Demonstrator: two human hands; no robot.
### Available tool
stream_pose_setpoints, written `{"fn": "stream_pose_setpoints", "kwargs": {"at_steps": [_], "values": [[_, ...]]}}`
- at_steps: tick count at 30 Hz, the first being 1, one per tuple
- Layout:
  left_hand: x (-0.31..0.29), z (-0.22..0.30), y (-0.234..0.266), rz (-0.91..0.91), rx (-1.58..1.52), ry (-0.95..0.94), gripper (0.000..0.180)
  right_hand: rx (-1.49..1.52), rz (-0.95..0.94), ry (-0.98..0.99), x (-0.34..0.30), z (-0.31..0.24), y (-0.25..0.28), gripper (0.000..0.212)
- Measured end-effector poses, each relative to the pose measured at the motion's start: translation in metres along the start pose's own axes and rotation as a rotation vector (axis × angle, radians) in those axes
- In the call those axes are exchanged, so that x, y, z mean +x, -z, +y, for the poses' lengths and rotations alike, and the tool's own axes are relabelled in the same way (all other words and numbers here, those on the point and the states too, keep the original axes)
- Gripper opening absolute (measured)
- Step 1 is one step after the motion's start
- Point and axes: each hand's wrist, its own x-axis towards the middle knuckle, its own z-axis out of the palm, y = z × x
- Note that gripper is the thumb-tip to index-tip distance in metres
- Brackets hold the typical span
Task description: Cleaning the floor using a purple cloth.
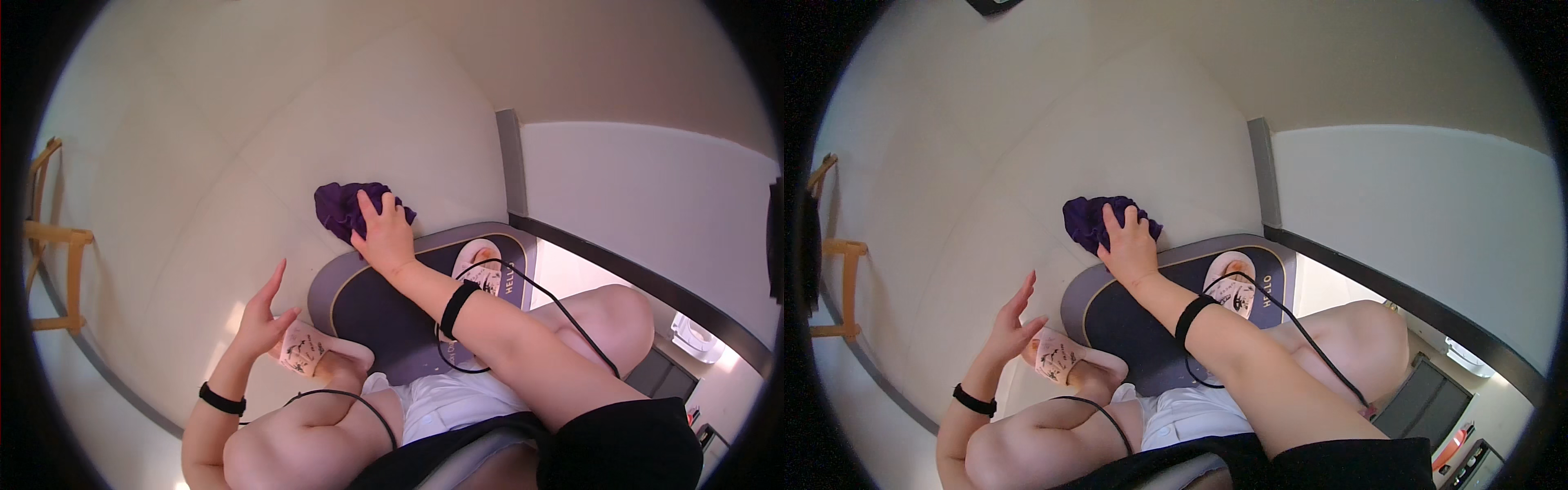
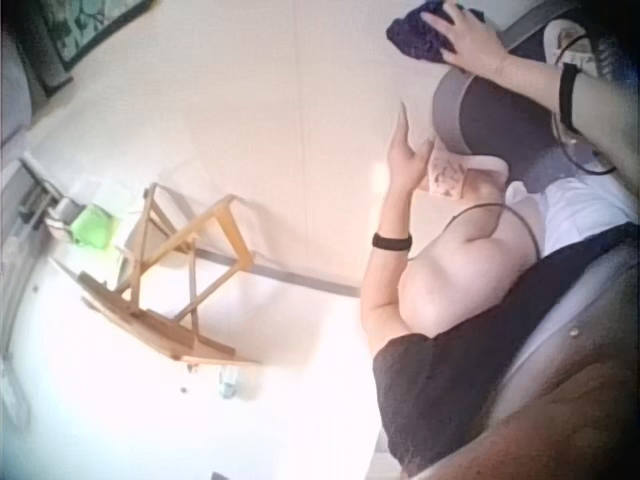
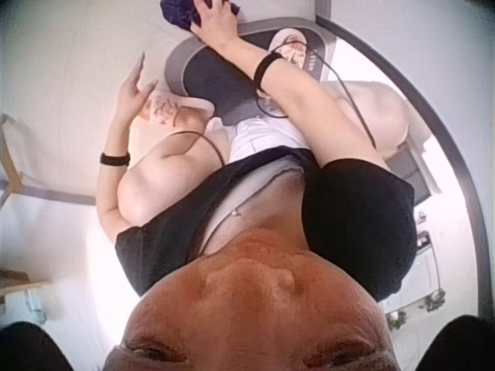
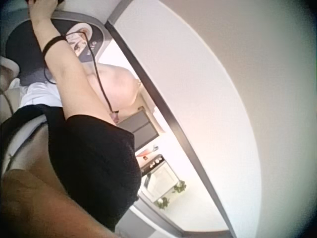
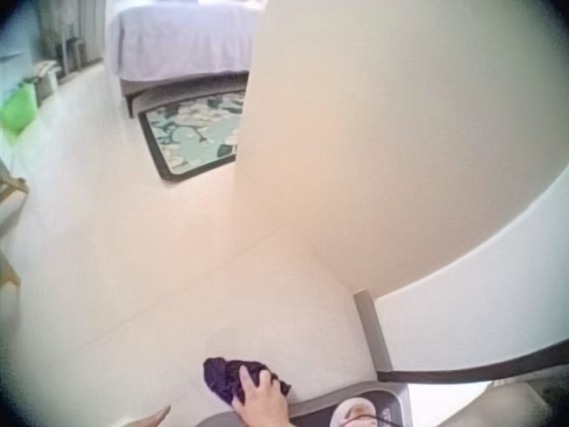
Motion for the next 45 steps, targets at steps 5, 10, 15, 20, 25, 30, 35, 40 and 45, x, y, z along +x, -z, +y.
{"fn": "stream_pose_setpoints", "kwargs": {"at_steps": [5,10,15,20,25,30,35,40,45], "values": [[-0.001,-0.016,-0.012,0.222,-0.019,-0.035,0.091,0.074,-0.085,0.131,-0.001,-0.059,-0.022,0.071],[0.017,-0.024,-0.018,0.452,-0.217,-0.105,0.084,0.225,-0.242,0.246,-0.007,-0.124,-0.048,0.062],[0.014,-0.013,-0.002,0.584,-0.291,-0.092,0.066,0.744,-0.492,0.33,0.028,-0.086,-0.02,0.054],[0.011,0.017,0.016,0.696,-0.493,-0.158,0.06,0.564,-0.226,0.49,0.096,-0.054,0.042,0.054],[0.027,-0.008,0.021,0.697,-0.526,-0.12,0.06,0.192,0.017,0.341,0.154,-0.054,0.022,0.065],[0.026,-0.035,0.025,0.775,-0.507,-0.005,0.06,-0.065,0.163,0.406,0.129,-0.093,-0.018,0.066],[0.027,-0.054,0.024,0.874,-0.53,0.032,0.069,0.024,-0.05,0.683,0.053,-0.117,-0.054,0.064],[0.027,-0.039,0.04,0.958,-0.589,0.006,0.075,0.199,-0.274,0.904,-0.007,-0.134,-0.079,0.05],[0.023,-0.049,0.04,1.032,-0.647,-0.026,0.075,0.598,-0.313,0.633,0.028,-0.13,-0.042,0.044]]}}
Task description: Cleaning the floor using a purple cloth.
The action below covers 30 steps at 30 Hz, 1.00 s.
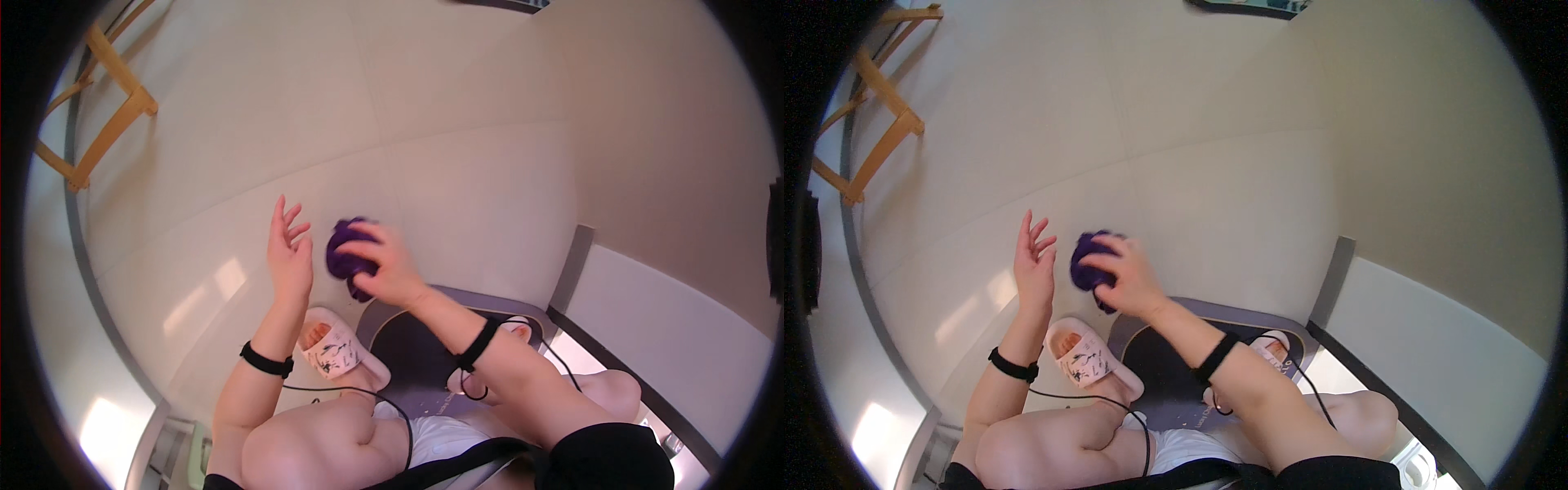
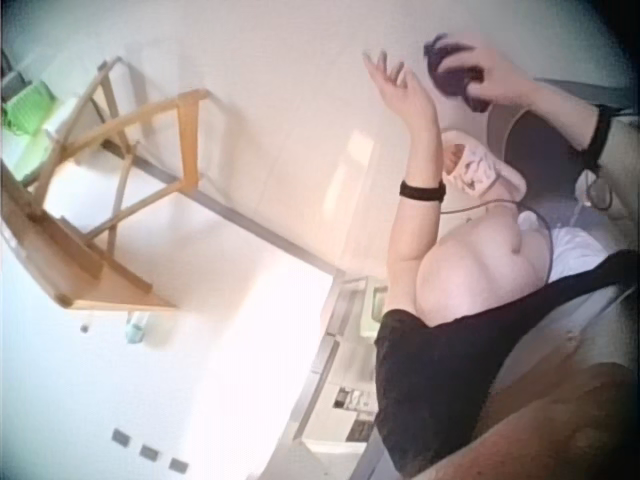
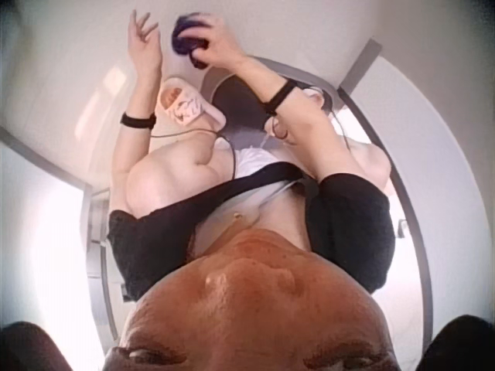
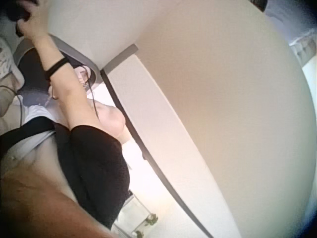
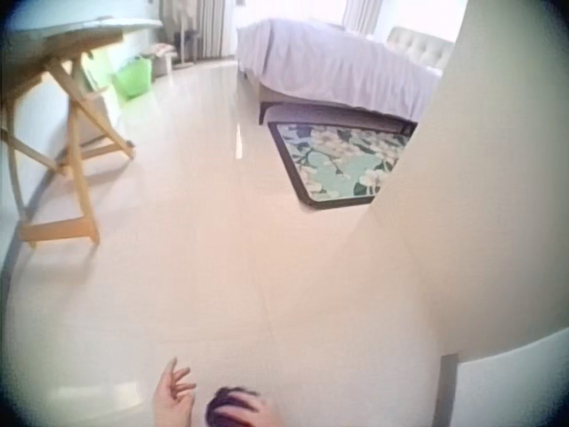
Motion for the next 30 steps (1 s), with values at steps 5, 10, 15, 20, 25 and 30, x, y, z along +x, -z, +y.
{"fn": "stream_pose_setpoints", "kwargs": {"at_steps": [5,10,15,20,25,30], "values": [[0.005,-0.015,0.008,-0.038,0.091,0.019,0.073,-0.247,0.455,-0.101,0.026,0.049,0.126,0.05],[0.012,-0.008,-0.004,-0.284,0.805,-0.425,0.078,-0.647,0.628,-0.311,0.057,0.132,0.193,0.064],[0.017,-0.003,-0.008,-0.389,1.046,-0.384,0.098,-0.713,0.608,-0.367,0.116,0.138,0.199,0.064],[0.021,-0.013,-0.005,-0.41,1.105,-0.367,0.11,-0.763,0.581,-0.354,0.141,0.136,0.188,0.06],[0.022,-0.008,-0.006,-0.393,1.147,-0.352,0.109,-0.799,0.381,-0.069,0.197,0.108,0.155,0.06],[0.024,-0.011,-0.008,-0.4,1.098,-0.363,0.11,-0.675,0.13,0.206,0.248,0.072,0.083,0.052]]}}
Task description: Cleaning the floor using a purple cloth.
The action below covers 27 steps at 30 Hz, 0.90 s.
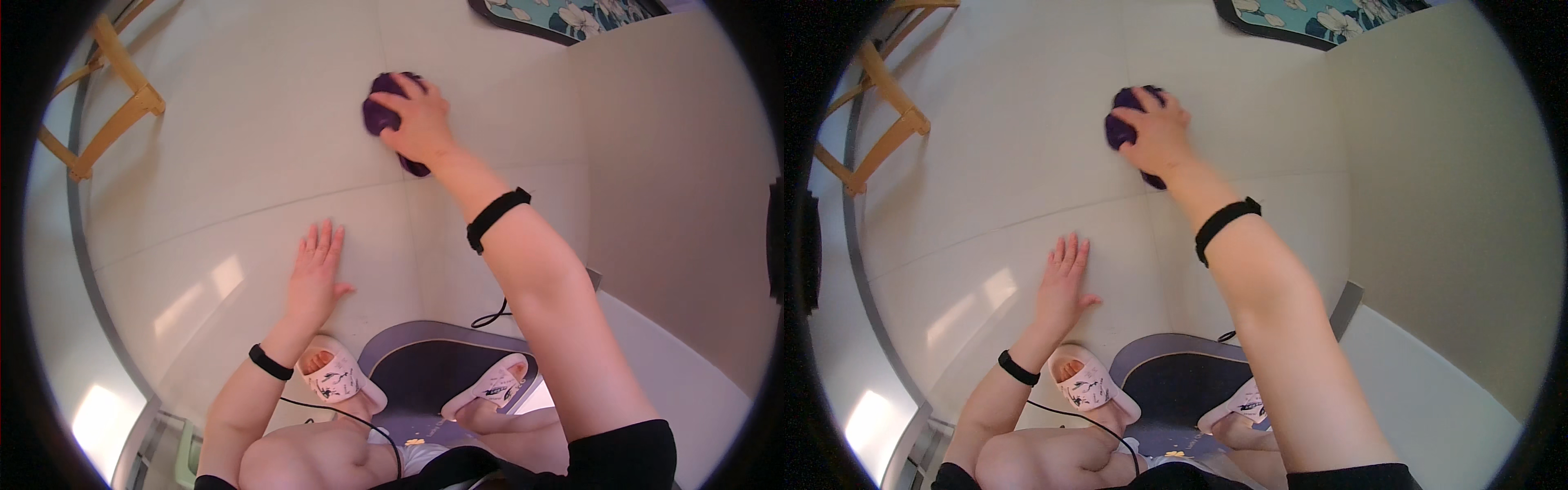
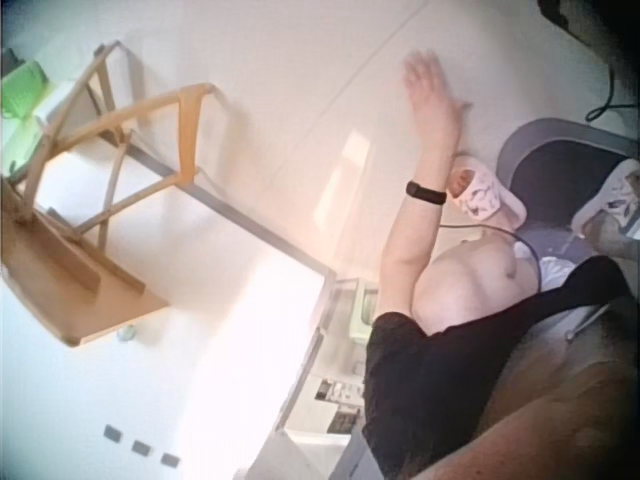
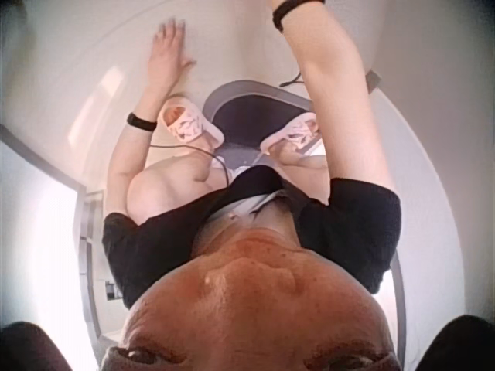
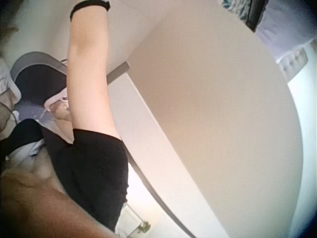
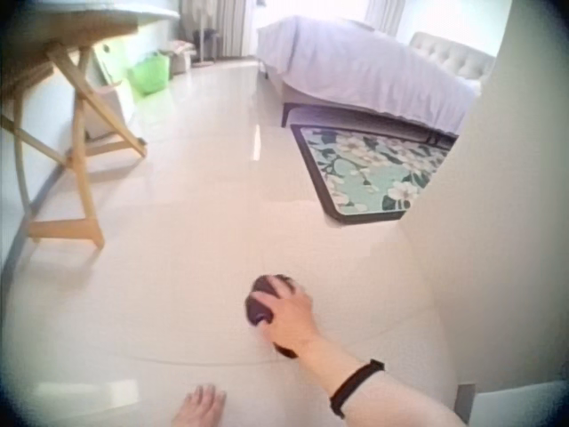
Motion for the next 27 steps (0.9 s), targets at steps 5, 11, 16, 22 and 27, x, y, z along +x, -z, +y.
{"fn": "stream_pose_setpoints", "kwargs": {"at_steps": [5,11,16,22,27], "values": [[-0.005,-0.009,0.001,0.06,-0.109,-0.025,0.103,0.114,-0.137,0.147,-0.03,-0.022,-0.002,0.046],[0.002,-0.018,0.005,0.328,-0.405,0.037,0.074,0.258,-0.321,0.345,-0.14,-0.064,0.005,0.048],[0.006,-0.01,0.012,0.384,-0.412,0.042,0.072,0.422,-0.416,0.328,-0.215,-0.118,0.009,0.043],[-0.007,0.016,0.006,0.355,-0.465,-0.007,0.073,0.729,-0.223,-0.324,-0.257,-0.089,0.065,0.045],[-0.015,0.02,-0.008,0.246,-0.438,-0.029,0.077,0.401,0.171,-0.674,-0.308,0.003,0.117,0.051]]}}
